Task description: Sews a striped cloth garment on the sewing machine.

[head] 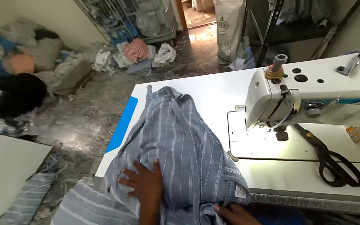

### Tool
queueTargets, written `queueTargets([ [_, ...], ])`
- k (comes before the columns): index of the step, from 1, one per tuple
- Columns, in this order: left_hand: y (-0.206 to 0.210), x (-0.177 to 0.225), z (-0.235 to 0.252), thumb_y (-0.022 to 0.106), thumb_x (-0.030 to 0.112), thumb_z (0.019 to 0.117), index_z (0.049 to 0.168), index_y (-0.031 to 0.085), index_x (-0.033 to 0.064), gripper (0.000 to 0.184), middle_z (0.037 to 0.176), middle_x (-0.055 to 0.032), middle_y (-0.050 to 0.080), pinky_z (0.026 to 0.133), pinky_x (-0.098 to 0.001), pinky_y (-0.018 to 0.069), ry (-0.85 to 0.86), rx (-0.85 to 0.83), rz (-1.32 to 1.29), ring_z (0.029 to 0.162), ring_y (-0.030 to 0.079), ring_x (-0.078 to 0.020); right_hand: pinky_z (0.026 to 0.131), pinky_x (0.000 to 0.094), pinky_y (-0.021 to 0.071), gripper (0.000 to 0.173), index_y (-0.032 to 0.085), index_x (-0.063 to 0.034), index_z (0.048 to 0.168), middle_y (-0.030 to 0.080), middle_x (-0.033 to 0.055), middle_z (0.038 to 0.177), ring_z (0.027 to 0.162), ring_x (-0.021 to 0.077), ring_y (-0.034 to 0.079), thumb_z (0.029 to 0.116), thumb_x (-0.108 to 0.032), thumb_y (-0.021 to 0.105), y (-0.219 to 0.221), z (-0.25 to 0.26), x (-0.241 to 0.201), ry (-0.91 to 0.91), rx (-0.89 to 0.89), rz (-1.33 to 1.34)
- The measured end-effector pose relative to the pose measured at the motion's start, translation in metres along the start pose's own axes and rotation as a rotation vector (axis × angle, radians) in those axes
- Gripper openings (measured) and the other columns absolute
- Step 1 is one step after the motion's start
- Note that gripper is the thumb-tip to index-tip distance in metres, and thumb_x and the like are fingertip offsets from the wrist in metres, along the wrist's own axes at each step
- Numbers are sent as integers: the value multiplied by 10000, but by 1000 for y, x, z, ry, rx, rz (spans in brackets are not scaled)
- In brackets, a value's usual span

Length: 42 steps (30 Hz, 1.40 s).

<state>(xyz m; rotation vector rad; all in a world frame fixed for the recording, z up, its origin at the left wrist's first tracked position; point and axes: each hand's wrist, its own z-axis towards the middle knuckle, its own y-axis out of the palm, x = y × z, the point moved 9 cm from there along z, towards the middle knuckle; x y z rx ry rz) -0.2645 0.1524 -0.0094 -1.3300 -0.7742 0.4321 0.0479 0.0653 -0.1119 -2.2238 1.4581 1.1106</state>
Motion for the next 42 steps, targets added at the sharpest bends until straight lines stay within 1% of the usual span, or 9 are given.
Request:
queueTargets([
  [8, 33, 111, 166, 312, 860, 907, 1639, 264, 140, 1028, 1672, -303, 156, 1062, -900, 37, 508, -141, 73, 1519, 80, -591, 1016, 429, 532, 419, 738, -41, 1156, 750, 105, 1133, 1080, 214, 695, 1078, -357, 475, -46, -88, -66, -414, -85, 342],
  [12, 53, 178, 195, 318, 859, 906, 1639, 276, 187, 996, 1679, -247, 209, 1085, -876, 57, 782, -186, 99, 1541, 122, -529, 565, 285, 561, 305, 639, -179, 868, 504, -91, 583, 500, 48, 529, 1079, -342, 490, -141, -146, -29, -328, 197, 263],
  [16, 25, 202, 151, 526, 508, 1025, 1555, 407, 55, 708, 1533, -223, 488, 1187, -711, 215, 1001, 68, -136, 1462, 400, -434, 863, 617, 535, 422, 728, -4, 1115, 721, 212, 1027, 944, 374, 696, 1082, -360, 502, -166, -141, 52, -72, 297, -715],
  [20, -15, 175, 53, 522, 385, 1070, 1198, 655, -19, 444, 968, -226, 704, 822, -625, 552, 830, -143, -240, 889, 698, -393, 922, 766, 445, 453, 701, 78, 1092, 655, 363, 1131, 1090, 573, 621, 1017, -357, 597, -161, -145, 24, 31, 488, -1139],
  [25, 12, 117, -51, 698, 339, 984, 1040, 687, 44, 301, 756, -111, 686, 616, -451, 561, 563, -807, -313, 639, 653, -248, 745, 463, 606, 429, 709, -121, 1175, 730, 65, 1003, 845, 218, 715, 1045, -486, 526, -90, -118, -100, -432, 516, -801],
  [29, -15, 161, -120, 542, 213, 1067, 1094, 693, 39, 232, 886, -77, 732, 597, -285, 613, 501, -1183, -887, 685, 699, -132, 985, 353, 569, 798, 324, -174, 1603, 629, 23, 1367, 1156, 118, 658, 950, -400, 723, -27, -50, -132, -577, 164, -89],
  [34, -19, 247, -71, 572, 214, 1053, 1046, 674, 27, 213, 929, -52, 715, 598, -300, 593, 664, -793, -1019, 720, 684, -123, 516, 276, 558, 324, 647, -120, 1261, 621, 33, 688, 544, 120, 604, 1080, -355, 517, -44, -56, -128, -622, 297, 90],
  [38, 38, 302, -25, 572, 325, 1042, 914, 661, -16, 375, 818, -147, 644, 740, -517, 526, 838, -366, -559, 769, 640, -290, 462, 351, 572, 426, 663, -132, 1042, 692, 42, 710, 515, 171, 659, 1092, -482, 425, -96, -58, -119, -396, 495, -427],
  [42, 56, 317, -15, 582, 310, 1028, 1234, 615, 7, 367, 1006, -219, 711, 846, -619, 533, 697, -210, -318, 969, 698, -413, 461, 355, 537, 458, 638, -90, 899, 644, 41, 611, 479, 173, 627, 1105, -434, 417, -105, -47, -132, -286, 551, -607],
])
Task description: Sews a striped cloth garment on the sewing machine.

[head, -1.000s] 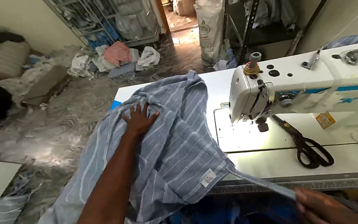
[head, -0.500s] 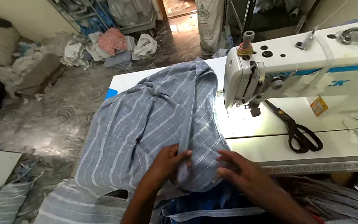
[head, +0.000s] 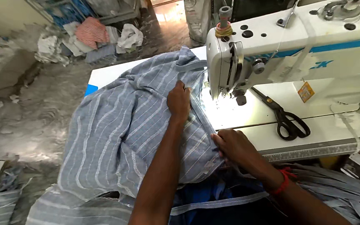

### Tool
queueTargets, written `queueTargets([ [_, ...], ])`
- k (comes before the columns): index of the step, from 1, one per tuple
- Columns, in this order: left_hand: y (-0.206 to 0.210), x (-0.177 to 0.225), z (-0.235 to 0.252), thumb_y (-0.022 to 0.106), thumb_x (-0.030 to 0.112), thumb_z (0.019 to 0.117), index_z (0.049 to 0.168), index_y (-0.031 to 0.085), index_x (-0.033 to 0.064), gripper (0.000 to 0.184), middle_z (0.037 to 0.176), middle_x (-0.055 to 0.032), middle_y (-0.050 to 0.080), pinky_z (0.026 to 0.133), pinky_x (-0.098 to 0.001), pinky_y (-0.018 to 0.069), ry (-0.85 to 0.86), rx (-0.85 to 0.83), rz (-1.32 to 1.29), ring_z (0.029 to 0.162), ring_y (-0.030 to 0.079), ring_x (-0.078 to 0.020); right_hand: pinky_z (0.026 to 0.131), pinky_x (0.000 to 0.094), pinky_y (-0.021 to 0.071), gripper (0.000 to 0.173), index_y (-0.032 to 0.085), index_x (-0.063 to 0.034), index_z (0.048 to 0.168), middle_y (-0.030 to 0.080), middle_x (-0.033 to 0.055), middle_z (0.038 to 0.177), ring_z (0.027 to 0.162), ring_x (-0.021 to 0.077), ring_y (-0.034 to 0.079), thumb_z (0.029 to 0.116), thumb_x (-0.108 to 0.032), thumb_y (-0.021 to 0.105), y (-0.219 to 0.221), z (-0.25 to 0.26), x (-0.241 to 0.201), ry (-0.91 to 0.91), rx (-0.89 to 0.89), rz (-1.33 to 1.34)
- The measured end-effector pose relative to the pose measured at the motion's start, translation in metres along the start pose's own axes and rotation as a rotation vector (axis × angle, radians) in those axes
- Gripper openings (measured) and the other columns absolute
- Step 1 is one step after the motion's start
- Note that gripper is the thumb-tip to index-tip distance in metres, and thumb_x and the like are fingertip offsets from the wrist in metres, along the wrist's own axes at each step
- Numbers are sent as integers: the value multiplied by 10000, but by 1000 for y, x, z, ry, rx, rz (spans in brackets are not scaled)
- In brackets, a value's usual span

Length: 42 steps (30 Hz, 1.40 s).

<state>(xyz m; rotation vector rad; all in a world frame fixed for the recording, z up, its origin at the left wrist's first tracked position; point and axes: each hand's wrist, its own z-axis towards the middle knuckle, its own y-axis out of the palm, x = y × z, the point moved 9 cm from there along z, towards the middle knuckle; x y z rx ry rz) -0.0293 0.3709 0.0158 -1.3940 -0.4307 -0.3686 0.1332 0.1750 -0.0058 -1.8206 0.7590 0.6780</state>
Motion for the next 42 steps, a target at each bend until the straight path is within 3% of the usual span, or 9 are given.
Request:
queueTargets([
  [3, -18, 11, -31, 640, 208, 993, 1555, 328, 20, 671, 1228, -252, 643, 923, -558, 553, 62, 50, -84, 1087, 667, -406, 483, 387, 531, 462, 651, -78, 882, 644, 65, 618, 494, 198, 627, 1115, -387, 400, 1, 8, -7, 10, 8, -91],
  [6, -6, 32, -113, 553, 403, 1032, 1431, 571, 45, 537, 1367, -177, 636, 1140, -647, 347, 357, -14, 125, 1317, 565, -371, 541, 431, 550, 449, 643, -64, 837, 638, 88, 656, 563, 232, 648, 1107, -353, 431, -2, 13, -8, -35, -31, -222],
  [10, 29, 20, -157, 289, 689, 1028, 1593, 408, 240, 732, 1666, -20, 354, 1162, -794, 63, 412, -114, 313, 1561, 255, -318, 507, 489, 488, 424, 626, -75, 793, 594, 105, 656, 620, 309, 641, 1023, -431, 598, -19, -5, -4, -87, 163, -494],
  [16, 56, 53, -94, 333, 731, 992, 1505, 521, 107, 830, 1628, -74, 415, 1164, -782, 34, 544, -225, 273, 1561, 241, -346, 779, 529, 561, 361, 680, -93, 1303, 654, 161, 1185, 983, 353, 668, 996, -282, 671, -18, -38, 7, -280, 402, -439],
  [22, 60, 60, -67, 364, 763, 962, 1322, 675, 94, 821, 1514, -108, 552, 1198, -737, 24, 661, -291, 283, 1538, 303, -345, 698, 478, 527, 380, 665, -143, 1364, 627, 146, 1125, 842, 311, 649, 1007, -270, 635, -14, -27, 4, -254, 449, -561],
  [28, 39, 56, -51, 600, 697, 905, 1532, 466, 64, 901, 1643, -163, 357, 1178, -768, 51, 559, -412, 260, 1554, 240, -377, 560, 441, 528, 327, 689, -118, 1313, 641, 162, 995, 682, 300, 647, 994, -164, 631, -21, -5, -9, -218, 421, -596],
  [35, -119, -189, -90, 257, 832, 941, 1613, 237, 8, 1063, 1589, -403, 250, 997, -887, 260, -304, -170, 340, 1413, 277, -669, 491, 418, 516, 364, 684, -173, 1350, 648, 136, 964, 607, 264, 635, 992, -165, 619, -28, 2, -3, -220, 401, -572],
  [38, -152, -299, -102, 324, 877, 891, 1652, 169, 96, 1101, 1682, -287, 133, 1006, -931, 11, -301, -58, 377, 1514, 106, -591, 494, 426, 513, 391, 669, -193, 1378, 648, 136, 950, 615, 270, 636, 991, -167, 623, -25, 5, -7, -251, 389, -588],
  [42, -190, -334, -117, 571, 559, 1001, 1584, 226, -63, 920, 1533, -449, 285, 1025, -870, 238, -357, -184, 357, 1388, 298, -673, 501, 427, 512, 411, 679, -229, 1371, 648, 132, 973, 618, 273, 631, 968, -154, 648, -17, 5, -15, -362, 393, -576],
])
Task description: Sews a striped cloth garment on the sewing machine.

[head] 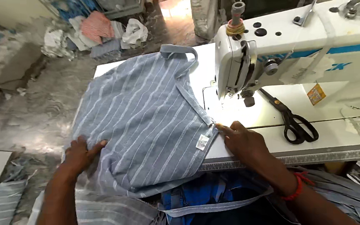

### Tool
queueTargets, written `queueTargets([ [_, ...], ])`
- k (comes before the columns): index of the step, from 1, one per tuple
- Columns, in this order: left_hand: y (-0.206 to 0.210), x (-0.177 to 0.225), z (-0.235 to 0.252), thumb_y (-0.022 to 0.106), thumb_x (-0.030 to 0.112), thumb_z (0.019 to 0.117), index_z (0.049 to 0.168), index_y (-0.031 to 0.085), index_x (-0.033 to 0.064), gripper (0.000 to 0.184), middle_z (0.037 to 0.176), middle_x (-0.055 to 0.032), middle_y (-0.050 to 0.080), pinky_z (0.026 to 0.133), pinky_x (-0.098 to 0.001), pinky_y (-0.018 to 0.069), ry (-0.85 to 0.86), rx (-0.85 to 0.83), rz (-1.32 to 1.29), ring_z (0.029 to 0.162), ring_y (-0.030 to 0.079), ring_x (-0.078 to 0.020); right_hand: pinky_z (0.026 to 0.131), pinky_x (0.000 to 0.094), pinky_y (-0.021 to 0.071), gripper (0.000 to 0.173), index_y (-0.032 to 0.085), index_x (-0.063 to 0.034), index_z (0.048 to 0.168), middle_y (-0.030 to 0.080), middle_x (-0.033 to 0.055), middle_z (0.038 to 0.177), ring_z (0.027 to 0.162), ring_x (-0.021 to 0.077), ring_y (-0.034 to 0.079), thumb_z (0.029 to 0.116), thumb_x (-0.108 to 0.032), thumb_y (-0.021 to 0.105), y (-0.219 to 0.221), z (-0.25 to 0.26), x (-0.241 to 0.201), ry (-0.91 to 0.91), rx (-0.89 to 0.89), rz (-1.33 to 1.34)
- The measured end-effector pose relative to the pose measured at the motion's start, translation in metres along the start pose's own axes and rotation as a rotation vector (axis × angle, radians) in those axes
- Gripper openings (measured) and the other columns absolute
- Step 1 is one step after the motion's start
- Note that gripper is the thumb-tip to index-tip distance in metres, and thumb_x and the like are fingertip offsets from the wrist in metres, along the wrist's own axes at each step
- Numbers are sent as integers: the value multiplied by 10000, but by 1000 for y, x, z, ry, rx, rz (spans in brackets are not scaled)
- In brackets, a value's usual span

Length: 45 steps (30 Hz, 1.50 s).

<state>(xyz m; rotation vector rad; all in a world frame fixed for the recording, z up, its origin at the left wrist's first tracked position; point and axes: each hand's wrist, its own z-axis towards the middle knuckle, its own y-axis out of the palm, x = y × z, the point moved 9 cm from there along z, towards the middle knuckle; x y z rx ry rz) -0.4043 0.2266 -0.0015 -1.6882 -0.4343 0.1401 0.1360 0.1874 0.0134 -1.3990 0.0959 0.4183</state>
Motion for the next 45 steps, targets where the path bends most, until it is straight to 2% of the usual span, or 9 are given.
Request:
queueTargets([
  [5, 13, 214, -155, 683, 207, 970, 1389, 593, 4, 474, 1472, -248, 533, 1167, -669, 321, 700, 82, -10, 1411, 461, -443, 570, 509, 544, 198, 680, -74, 1168, 682, 123, 900, 697, 304, 677, 999, -169, 640, -4, 5, 25, 188, -3, 221],
  [8, 79, 305, -197, 482, 539, 1037, 1479, 567, 178, 577, 1582, -98, 475, 1188, -692, 271, 1000, 17, 8, 1494, 395, -337, 695, 356, 602, 204, 642, -77, 1134, 761, 34, 893, 765, 151, 730, 1091, -213, 497, -13, 4, 25, 333, -238, 761],
  [15, 73, 388, -4, 303, 585, 1061, 1579, 366, 31, 761, 1631, -220, 352, 1154, -793, 67, 507, 221, 39, 1522, 268, -465, 510, 211, 531, 285, 677, -136, 1147, 668, 6, 738, 573, 77, 612, 1062, -375, 546, -72, -36, -38, 114, -234, 1253],
  [19, 51, 411, 89, 270, 647, 1052, 1561, 421, 89, 769, 1611, -183, 405, 1144, -812, 44, 358, 210, -107, 1532, 252, -447, 1045, 459, 518, 284, 681, -50, 1212, 735, -27, 857, 754, 59, 688, 1089, -250, 521, -90, -61, -49, 54, -218, 1113],
  [24, -13, 343, 121, 486, 208, 1033, 1315, 564, -70, 404, 1227, -260, 643, 961, -549, 549, 249, 186, -691, 1106, 667, -357, 507, 250, 577, 354, 609, -44, 1351, 692, -7, 799, 596, 74, 643, 1103, -262, 482, -74, -68, -43, 103, -295, 1154],
  [30, -44, 389, -151, 492, 568, 1022, 1136, 721, 85, 546, 1027, 40, 725, 848, -274, 582, 1142, -288, -692, 953, 672, -39, 444, 188, 517, 302, 631, -132, 1097, 668, -52, 735, 510, 33, 586, 1112, -354, 426, -69, -29, -53, 8, -206, 1194],
  [33, -54, 384, -175, 719, 359, 938, 969, 745, 136, 227, 852, 112, 665, 609, -111, 492, 1209, -424, -609, 715, 585, 60, 393, 220, 497, 393, 622, -130, 923, 595, -14, 597, 441, 71, 555, 1104, -420, 428, -66, -38, -36, 117, -90, 1233],
  [39, -79, 403, -21, 699, 296, 979, 1028, 697, -38, 338, 1056, -249, 618, 900, -588, 477, 1022, 34, -67, 1000, 608, -394, 435, 245, 529, 348, 705, -112, 1077, 602, -36, 632, 483, 80, 583, 1100, -363, 465, 18, -100, -21, 337, -257, 1124],
  [45, -19, 442, 92, 671, 335, 981, 1109, 713, 15, 347, 1268, -277, 620, 1022, -739, 352, 770, 165, 36, 1277, 523, -491, 552, 250, 604, 465, 662, -162, 913, 704, -77, 676, 568, 63, 692, 1100, -489, 389, 44, -84, -9, 463, -430, 731],
])
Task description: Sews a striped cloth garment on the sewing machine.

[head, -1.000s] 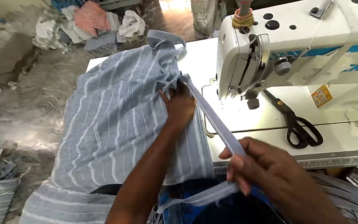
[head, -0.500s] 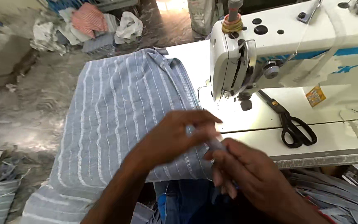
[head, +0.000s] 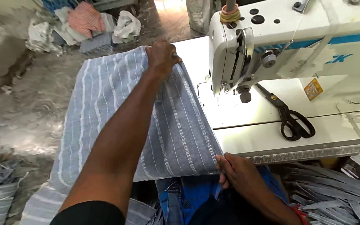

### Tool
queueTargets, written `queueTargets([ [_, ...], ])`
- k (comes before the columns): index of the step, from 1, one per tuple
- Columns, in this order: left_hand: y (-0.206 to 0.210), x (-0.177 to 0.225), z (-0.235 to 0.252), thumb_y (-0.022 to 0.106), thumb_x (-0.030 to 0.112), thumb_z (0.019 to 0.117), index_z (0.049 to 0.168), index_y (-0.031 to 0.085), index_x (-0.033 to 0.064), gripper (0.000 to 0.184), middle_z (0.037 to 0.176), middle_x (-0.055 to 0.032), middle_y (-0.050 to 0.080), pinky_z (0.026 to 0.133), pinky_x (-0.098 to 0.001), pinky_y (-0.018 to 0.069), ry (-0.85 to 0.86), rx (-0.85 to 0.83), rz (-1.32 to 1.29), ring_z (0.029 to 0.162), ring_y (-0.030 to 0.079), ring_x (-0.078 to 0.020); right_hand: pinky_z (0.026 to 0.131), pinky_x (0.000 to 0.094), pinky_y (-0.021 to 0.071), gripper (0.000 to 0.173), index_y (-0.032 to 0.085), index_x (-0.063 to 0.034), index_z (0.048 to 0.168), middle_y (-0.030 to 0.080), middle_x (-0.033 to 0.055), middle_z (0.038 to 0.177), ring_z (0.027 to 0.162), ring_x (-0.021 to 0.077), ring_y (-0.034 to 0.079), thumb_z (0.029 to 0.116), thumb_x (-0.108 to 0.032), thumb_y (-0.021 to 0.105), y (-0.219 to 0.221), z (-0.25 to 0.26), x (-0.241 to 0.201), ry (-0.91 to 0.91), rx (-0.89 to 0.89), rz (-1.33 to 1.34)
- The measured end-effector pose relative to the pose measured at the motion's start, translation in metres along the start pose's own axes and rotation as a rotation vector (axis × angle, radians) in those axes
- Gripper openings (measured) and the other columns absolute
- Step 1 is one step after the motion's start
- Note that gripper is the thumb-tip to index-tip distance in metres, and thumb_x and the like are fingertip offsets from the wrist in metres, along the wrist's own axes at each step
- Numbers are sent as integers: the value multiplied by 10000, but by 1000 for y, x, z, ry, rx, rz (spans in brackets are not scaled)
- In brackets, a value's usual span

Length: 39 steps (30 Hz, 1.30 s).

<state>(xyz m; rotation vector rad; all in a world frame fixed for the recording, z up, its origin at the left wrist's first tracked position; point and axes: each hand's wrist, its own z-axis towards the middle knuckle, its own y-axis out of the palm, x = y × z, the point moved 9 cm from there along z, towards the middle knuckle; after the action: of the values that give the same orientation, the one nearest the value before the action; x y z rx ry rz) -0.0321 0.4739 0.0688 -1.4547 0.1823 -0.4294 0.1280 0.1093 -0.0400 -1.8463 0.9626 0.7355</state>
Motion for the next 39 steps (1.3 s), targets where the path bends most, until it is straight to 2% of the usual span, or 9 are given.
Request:
queueTargets([
  [4, 14, 16, -29, 620, 122, 961, 1370, 612, 30, 420, 1531, -306, 434, 1155, -781, 148, -49, 200, -33, 1486, 280, -528, 523, 295, 579, 591, 658, -162, 798, 665, -45, 609, 518, 92, 662, 1088, -559, 329, -5, 11, -6, 68, -11, -215],
  [8, 16, 99, -172, 476, 258, 1065, 1315, 602, 12, 374, 1291, -196, 641, 1111, -570, 402, 15, 196, -147, 1271, 573, -370, 564, 322, 610, 590, 672, -149, 853, 692, -24, 659, 562, 109, 692, 1089, -559, 318, -2, 11, -9, 52, -67, -188],
  [12, 63, 143, -285, 352, 664, 1027, 1577, 437, 173, 743, 1625, -44, 424, 1182, -772, 94, 2, 82, -62, 1540, 309, -309, 593, 443, 609, 580, 731, -124, 989, 719, 26, 757, 626, 195, 704, 1094, -529, 329, -53, -6, -19, -78, -69, -365],
  [14, 70, 142, -286, 351, 774, 964, 1614, 366, 206, 864, 1670, -41, 343, 1159, -802, 75, -17, 70, -22, 1564, 242, -330, 552, 563, 547, 503, 706, -69, 1017, 681, 128, 768, 655, 337, 680, 1101, -445, 383, -115, -4, -30, -186, 244, -573],
  [18, 76, 132, -231, 348, 836, 917, 1604, 385, 229, 917, 1674, -56, 331, 1117, -840, 83, 5, 15, -17, 1561, 229, -378, 906, 706, 480, 604, 560, 28, 1381, 557, 308, 1331, 1205, 539, 550, 1058, -481, 512, -196, 39, -14, -154, 534, -675],
  [20, 80, 127, -194, 331, 857, 903, 1607, 378, 222, 949, 1679, -51, 321, 1107, -844, 87, 37, -17, -15, 1561, 223, -381, 879, 704, 484, 505, 569, 46, 1373, 549, 332, 1315, 1181, 564, 544, 1059, -349, 565, -201, 59, -1, -225, 583, -704],
  [30, 82, 124, -135, 440, 800, 909, 1345, 667, 143, 821, 1459, -97, 596, 1148, -804, 77, 279, -109, -44, 1503, 355, -379, 683, 562, 560, 411, 699, -49, 1291, 659, 185, 1097, 850, 353, 672, 992, -314, 601, -190, -79, 59, -105, 712, -621],
  [34, 90, 126, -127, 395, 764, 929, 1207, 715, 43, 837, 1166, -205, 713, 1108, -790, 214, 338, -126, 63, 1190, 618, -457, 799, 620, 550, 348, 705, -41, 1255, 658, 217, 1159, 978, 403, 669, 1003, -280, 671, -256, -147, 103, 267, 900, -568],
  [39, 87, 118, -116, 614, 634, 919, 872, 712, -43, 686, 924, -274, 706, 1127, -749, 234, 236, -156, 65, 1032, 656, -507, 776, 635, 528, 290, 714, -1, 1183, 636, 260, 1090, 955, 438, 647, 1017, -223, 631, -351, -139, 143, 281, 941, -608],
])
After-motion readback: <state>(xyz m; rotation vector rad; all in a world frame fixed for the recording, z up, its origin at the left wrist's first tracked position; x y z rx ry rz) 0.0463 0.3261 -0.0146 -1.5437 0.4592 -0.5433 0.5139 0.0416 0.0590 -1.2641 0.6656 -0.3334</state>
